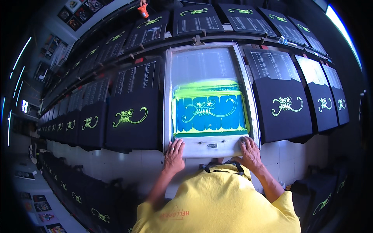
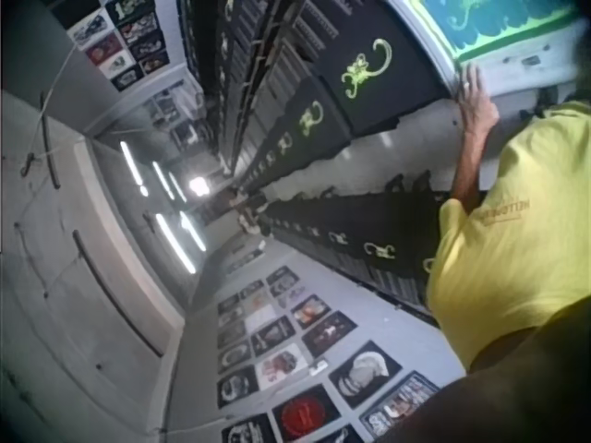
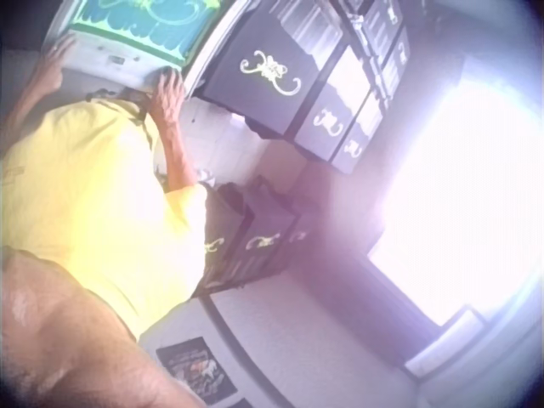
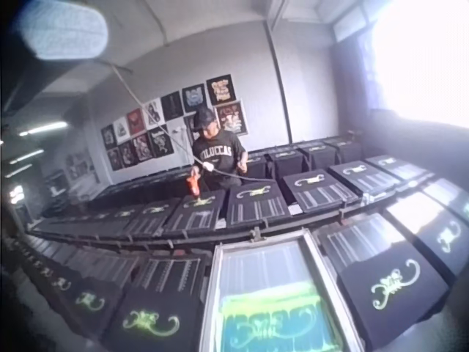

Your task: The person pulls green ink across a mesh screen using a squeegee to print a lizard design onto several black t-shirts mounted on printing boards.

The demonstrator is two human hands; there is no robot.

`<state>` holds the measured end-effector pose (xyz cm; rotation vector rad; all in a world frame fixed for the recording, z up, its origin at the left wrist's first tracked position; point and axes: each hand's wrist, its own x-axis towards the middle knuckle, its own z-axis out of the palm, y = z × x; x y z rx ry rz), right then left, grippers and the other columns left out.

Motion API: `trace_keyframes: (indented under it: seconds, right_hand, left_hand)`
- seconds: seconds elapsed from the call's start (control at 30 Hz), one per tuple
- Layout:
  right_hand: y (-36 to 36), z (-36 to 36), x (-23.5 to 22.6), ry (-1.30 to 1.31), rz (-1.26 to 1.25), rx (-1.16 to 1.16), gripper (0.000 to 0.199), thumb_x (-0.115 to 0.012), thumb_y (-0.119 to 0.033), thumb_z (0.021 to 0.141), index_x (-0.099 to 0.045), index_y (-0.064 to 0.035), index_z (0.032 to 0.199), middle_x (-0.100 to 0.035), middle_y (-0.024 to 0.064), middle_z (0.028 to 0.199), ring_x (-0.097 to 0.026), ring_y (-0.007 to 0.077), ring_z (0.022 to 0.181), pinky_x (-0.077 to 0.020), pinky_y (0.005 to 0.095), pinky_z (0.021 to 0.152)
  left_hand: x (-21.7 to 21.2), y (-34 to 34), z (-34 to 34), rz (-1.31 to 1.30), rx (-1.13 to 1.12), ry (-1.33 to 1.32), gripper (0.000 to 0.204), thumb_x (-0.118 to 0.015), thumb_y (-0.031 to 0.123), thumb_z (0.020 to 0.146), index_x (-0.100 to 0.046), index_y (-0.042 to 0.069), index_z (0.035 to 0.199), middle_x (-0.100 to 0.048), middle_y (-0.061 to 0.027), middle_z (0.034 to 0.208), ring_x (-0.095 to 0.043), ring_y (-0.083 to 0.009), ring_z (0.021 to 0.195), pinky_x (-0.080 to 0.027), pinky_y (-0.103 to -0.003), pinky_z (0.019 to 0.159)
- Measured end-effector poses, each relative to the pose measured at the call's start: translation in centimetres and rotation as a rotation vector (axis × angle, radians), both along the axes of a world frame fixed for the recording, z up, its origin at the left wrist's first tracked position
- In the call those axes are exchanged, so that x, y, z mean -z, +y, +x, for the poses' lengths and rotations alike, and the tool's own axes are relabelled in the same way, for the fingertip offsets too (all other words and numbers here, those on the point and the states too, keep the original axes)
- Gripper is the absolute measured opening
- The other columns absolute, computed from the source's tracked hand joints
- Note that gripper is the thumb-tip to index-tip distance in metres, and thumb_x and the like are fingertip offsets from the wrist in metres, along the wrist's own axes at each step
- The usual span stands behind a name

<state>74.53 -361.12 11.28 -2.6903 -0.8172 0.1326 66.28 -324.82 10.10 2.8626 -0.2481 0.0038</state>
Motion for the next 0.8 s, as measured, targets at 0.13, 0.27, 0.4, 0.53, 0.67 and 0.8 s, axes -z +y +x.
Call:
trace_keyframes:
  seconds: [0.13,0.27,0.4,0.53,0.67,0.8]
  right_hand:
    - [-1.4,1.5,-0.7,-0.009,0.269,0.104,0.052,-0.076,-0.023,0.079,-0.058,-0.0006,0.122,-0.056,0.0194,0.127,-0.051,0.0380,0.123,-0.0448,0.0466,0.101]
    - [-3.6,4.3,1.8,-0.169,0.412,0.419,0.036,-0.061,-0.011,0.091,-0.057,0.0007,0.125,-0.059,0.0198,0.122,-0.058,0.0381,0.112,-0.0483,0.0435,0.096]
    - [-5.1,5.4,4.5,0.051,0.495,0.599,0.033,-0.053,-0.005,0.093,-0.057,0.0006,0.125,-0.063,0.0214,0.117,-0.062,0.0353,0.109,-0.0491,0.0415,0.094]
    - [-4.8,5.7,6.7,0.274,0.711,0.756,0.032,-0.049,0.000,0.093,-0.059,-0.0002,0.123,-0.069,0.0186,0.106,-0.068,0.0268,0.099,-0.0504,0.0354,0.089]
    - [-4.5,6.4,10.0,0.252,0.970,0.796,0.026,-0.052,-0.002,0.095,-0.062,0.0006,0.119,-0.070,0.0139,0.104,-0.066,0.0184,0.096,-0.0492,0.0296,0.087]
    - [-3.6,6.8,9.8,0.220,0.969,0.825,0.026,-0.051,0.000,0.095,-0.061,0.0011,0.119,-0.069,0.0113,0.100,-0.064,0.0153,0.091,-0.0492,0.0276,0.083]
  left_hand:
    - [-1.9,1.2,0.6,-0.209,-0.026,-0.002,0.063,-0.069,0.034,0.082,-0.052,0.001,0.134,-0.045,-0.0194,0.144,-0.039,-0.0365,0.138,-0.026,-0.048,0.118]
    - [2.0,4.1,1.7,-0.346,-0.409,-0.275,0.041,-0.057,0.024,0.095,-0.058,-0.002,0.127,-0.054,-0.0206,0.135,-0.053,-0.0388,0.122,-0.043,-0.042,0.103]
    - [7.2,7.5,2.1,-0.420,-0.724,-0.144,0.030,-0.057,0.021,0.095,-0.066,-0.004,0.109,-0.066,-0.0232,0.110,-0.063,-0.0395,0.101,-0.050,-0.042,0.089]
    - [7.4,7.1,2.8,-0.370,-0.745,-0.184,0.029,-0.057,0.022,0.096,-0.069,-0.005,0.099,-0.069,-0.0242,0.095,-0.067,-0.0399,0.090,-0.052,-0.043,0.080]
    - [7.7,7.6,3.1,-0.414,-0.772,-0.182,0.032,-0.059,0.025,0.095,-0.068,-0.005,0.095,-0.067,-0.0219,0.079,-0.065,-0.0362,0.072,-0.050,-0.041,0.070]
    - [7.5,8.3,3.9,-0.496,-0.818,-0.111,0.037,-0.064,0.030,0.094,-0.065,-0.006,0.087,-0.055,-0.0174,0.063,-0.052,-0.0180,0.057,-0.044,-0.035,0.060]
